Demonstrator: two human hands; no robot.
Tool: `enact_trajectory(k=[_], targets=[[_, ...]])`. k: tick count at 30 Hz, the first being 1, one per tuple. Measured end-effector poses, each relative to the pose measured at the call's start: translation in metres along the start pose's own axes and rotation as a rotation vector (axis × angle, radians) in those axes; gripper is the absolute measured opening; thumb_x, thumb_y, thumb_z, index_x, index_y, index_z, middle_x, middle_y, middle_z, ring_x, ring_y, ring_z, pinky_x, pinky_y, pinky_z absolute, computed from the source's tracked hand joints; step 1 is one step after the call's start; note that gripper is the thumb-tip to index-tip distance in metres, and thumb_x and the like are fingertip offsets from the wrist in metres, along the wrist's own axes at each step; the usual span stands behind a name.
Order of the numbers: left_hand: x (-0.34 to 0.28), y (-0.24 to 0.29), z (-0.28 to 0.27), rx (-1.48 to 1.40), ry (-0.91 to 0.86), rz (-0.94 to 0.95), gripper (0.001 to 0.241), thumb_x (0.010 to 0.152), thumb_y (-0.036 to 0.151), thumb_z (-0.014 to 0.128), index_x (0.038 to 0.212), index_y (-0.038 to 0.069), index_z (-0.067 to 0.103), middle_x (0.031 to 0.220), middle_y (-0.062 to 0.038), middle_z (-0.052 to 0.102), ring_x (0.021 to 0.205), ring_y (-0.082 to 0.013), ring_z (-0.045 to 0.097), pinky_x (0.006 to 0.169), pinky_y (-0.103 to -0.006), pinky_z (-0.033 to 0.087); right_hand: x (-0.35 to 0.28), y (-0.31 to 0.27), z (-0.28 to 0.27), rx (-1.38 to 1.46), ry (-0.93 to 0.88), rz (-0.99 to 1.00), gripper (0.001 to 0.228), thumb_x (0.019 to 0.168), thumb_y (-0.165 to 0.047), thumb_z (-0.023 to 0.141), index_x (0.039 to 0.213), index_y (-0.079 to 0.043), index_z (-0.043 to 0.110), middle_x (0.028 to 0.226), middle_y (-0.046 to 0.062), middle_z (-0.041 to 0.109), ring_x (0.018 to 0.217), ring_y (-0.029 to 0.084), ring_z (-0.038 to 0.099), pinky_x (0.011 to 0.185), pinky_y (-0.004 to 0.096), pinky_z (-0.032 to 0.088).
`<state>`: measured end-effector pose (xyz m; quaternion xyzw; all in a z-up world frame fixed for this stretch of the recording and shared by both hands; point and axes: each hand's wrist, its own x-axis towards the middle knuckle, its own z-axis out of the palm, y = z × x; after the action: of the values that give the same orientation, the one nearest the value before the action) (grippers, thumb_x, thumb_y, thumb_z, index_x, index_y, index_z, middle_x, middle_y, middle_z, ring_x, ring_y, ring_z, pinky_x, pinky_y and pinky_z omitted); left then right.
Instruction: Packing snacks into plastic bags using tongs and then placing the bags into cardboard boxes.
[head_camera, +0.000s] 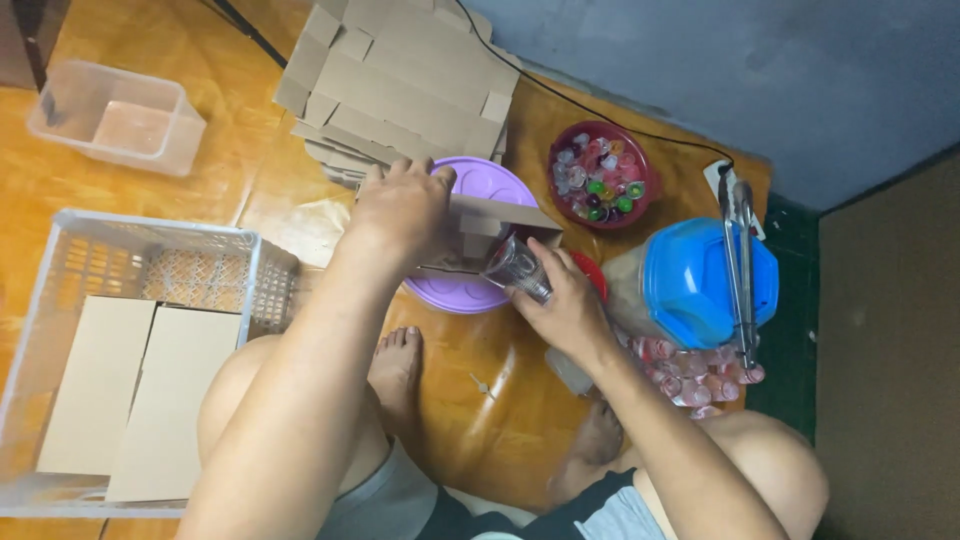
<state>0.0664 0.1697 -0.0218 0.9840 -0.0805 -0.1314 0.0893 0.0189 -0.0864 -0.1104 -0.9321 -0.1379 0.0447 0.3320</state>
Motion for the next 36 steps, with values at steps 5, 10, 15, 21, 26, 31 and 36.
enact_trajectory(k=[5,10,15,21,26,31,36], targets=[[0.011,0.004,0.019,0.069,-0.049,-0.020,0.063,0.084,0.026,0.079,0.143,0.014,0.061,0.135,-0.020,0.063,0.127,-0.0389,0.059,0.108,-0.0631,0.034,0.007,-0.007,0.004,0.026,-0.037,0.136,0.073,0.076,-0.032,0.084,0.143,-0.018,0.059,0.129,0.010,0.067,0.118,0.030,0.067,0.097,0.043,0.058],[0.015,0.008,0.030,0.065,-0.012,-0.040,0.045,0.086,0.019,0.079,0.130,0.013,0.071,0.127,-0.016,0.071,0.117,-0.0343,0.066,0.105,-0.0578,0.036,0.016,-0.008,0.012,0.061,-0.029,0.173,0.069,0.074,-0.030,0.085,0.138,-0.018,0.062,0.123,0.010,0.070,0.113,0.031,0.069,0.092,0.043,0.059],[0.008,0.014,0.020,0.021,0.031,-0.033,0.030,0.085,0.015,0.076,0.114,0.008,0.076,0.113,-0.014,0.076,0.102,-0.0349,0.071,0.093,-0.0544,0.040,0.032,-0.022,0.013,0.039,-0.049,0.174,0.064,0.079,-0.023,0.078,0.139,-0.012,0.061,0.123,0.013,0.069,0.112,0.033,0.069,0.090,0.044,0.059],[0.001,0.018,0.007,-0.004,0.013,-0.043,0.028,0.085,0.013,0.075,0.111,0.003,0.076,0.107,-0.013,0.076,0.097,-0.0354,0.073,0.079,-0.0500,0.049,0.050,0.008,0.038,-0.271,-0.091,-0.060,0.053,0.078,-0.019,0.075,0.127,-0.005,0.061,0.115,0.014,0.066,0.114,0.034,0.063,0.099,0.047,0.050],[0.021,0.010,0.029,-0.028,0.004,-0.049,0.031,0.080,0.016,0.080,0.107,0.002,0.077,0.102,-0.015,0.077,0.094,-0.0367,0.073,0.077,-0.0502,0.050,0.061,0.024,0.053,-0.409,-0.169,-0.083,0.048,0.075,-0.017,0.075,0.121,-0.006,0.064,0.113,0.011,0.067,0.114,0.031,0.062,0.099,0.047,0.047],[0.020,0.011,0.027,-0.033,0.002,-0.038,0.026,0.084,0.009,0.071,0.109,0.002,0.077,0.106,-0.014,0.076,0.098,-0.0375,0.072,0.082,-0.0509,0.052,0.070,0.008,0.047,-0.469,-0.263,-0.020,0.035,0.076,-0.022,0.076,0.106,-0.005,0.071,0.106,0.014,0.070,0.110,0.034,0.064,0.101,0.048,0.044],[0.025,0.009,0.035,-0.053,-0.008,-0.043,0.030,0.082,0.010,0.075,0.112,0.003,0.077,0.109,-0.015,0.076,0.100,-0.0378,0.072,0.084,-0.0540,0.054,0.069,-0.027,0.031,-0.428,-0.308,0.035,0.036,0.074,-0.030,0.080,0.096,-0.002,0.077,0.097,0.020,0.074,0.101,0.040,0.069,0.093,0.050,0.047]])
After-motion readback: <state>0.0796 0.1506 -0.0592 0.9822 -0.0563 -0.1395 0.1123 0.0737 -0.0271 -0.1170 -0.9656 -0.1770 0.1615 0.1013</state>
